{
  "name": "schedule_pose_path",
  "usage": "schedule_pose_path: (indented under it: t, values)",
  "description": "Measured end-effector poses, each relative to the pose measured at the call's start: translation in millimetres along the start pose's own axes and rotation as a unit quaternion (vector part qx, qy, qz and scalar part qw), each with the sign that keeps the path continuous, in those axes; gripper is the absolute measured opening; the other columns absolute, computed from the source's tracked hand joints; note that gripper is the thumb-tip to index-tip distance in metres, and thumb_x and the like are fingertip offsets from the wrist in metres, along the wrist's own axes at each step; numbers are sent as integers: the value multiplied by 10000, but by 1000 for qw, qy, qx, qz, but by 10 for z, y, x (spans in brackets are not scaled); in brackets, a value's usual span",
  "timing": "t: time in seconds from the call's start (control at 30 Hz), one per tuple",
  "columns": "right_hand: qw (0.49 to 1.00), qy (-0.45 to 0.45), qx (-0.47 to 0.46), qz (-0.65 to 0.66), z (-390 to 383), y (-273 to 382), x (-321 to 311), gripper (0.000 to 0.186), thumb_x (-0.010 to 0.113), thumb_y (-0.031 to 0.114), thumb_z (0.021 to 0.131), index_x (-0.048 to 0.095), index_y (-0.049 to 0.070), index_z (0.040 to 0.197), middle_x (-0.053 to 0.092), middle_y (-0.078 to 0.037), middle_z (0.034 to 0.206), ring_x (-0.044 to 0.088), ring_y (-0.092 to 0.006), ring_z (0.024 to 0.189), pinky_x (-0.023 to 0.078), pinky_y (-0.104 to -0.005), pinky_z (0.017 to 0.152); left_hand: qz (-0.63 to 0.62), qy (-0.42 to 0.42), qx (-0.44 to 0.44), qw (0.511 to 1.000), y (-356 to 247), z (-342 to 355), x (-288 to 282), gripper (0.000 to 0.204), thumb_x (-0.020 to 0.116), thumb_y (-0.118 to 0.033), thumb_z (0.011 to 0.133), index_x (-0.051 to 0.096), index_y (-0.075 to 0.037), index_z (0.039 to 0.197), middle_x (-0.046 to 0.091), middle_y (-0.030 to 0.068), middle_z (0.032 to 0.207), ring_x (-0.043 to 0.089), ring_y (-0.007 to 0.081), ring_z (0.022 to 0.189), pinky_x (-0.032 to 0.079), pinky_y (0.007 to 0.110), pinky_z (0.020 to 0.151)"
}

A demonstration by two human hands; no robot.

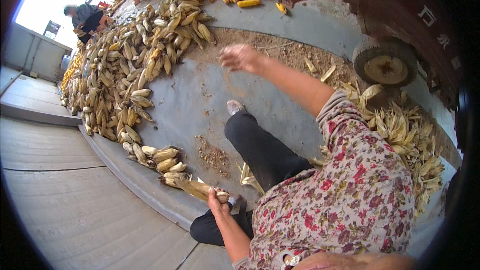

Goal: The person sits on a low stool and repeatedly shucks dried corn cobs by hand, removing husks and silk. Shucked cobs are placed into a pile to the right, while husks are discarded to the left. The task continues with multiple cobs in a repetitive sequence.

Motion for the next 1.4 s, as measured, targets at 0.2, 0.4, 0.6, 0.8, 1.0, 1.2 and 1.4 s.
schedule_pose_path:
  t: [0.2,0.4,0.6,0.8,1.0,1.2,1.4]
  values:
    - [972,196,113,-68,-503,-1329,1412,372,569,313,863,537,53,1127,640,-104,926,637,-205,742,527,-352,579,27,-4,47,999,-375,-124,201,198,623,-244,839,539,-83,917,581,59,771,572,208,662,513,361,590]
    - [941,292,156,-63,-168,-2040,1590,303,575,323,867,575,44,984,650,-133,899,655,-241,785,535,-369,593,54,-82,73,993,-618,-102,135,177,503,-263,905,512,-89,875,548,27,749,551,156,673,483,315,604]
    - [921,206,71,-322,24,-2386,1532,472,543,320,871,481,17,1227,639,-152,1000,651,-233,808,530,-361,644,-22,-132,62,989,-592,314,-737,154,525,-202,898,542,-51,923,592,84,804,574,225,737,508,352,659]
    - [724,270,132,-621,-8,-3286,1385,366,572,328,807,619,69,1061,645,-143,972,649,-226,807,521,-372,644,-40,-174,19,984,16,629,-836,176,647,-160,820,557,-36,907,603,88,793,591,214,668,510,353,604]
    - [543,335,79,-766,-1085,-3518,1023,329,617,297,739,616,106,1008,638,-121,1005,610,-285,953,494,-407,770,-6,-253,2,967,802,-28,-680,249,647,-96,811,562,11,1019,599,71,853,584,181,707,490,322,633]
    - [439,386,-31,-811,-1739,-3853,651,295,593,229,782,546,154,1063,577,-58,1005,537,-236,996,453,-379,704,-1,-301,-45,953,1384,-342,-558,399,639,-83,809,506,31,1167,579,92,1060,578,196,886,472,328,762]
    - [317,397,-238,-828,-2202,-3669,390,403,476,239,839,478,202,1241,527,-45,1046,525,-205,906,400,-404,675,5,-281,-89,956,1938,-729,-24,452,651,-49,777,480,3,1192,566,86,1073,564,200,901,464,328,777]
Point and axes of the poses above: each hand's wrist, its own z-axis towards the middle knuckle, its own x-axis out of the palm, y = z × x, the point moved 9 cm from there along z, towards the middle knuckle
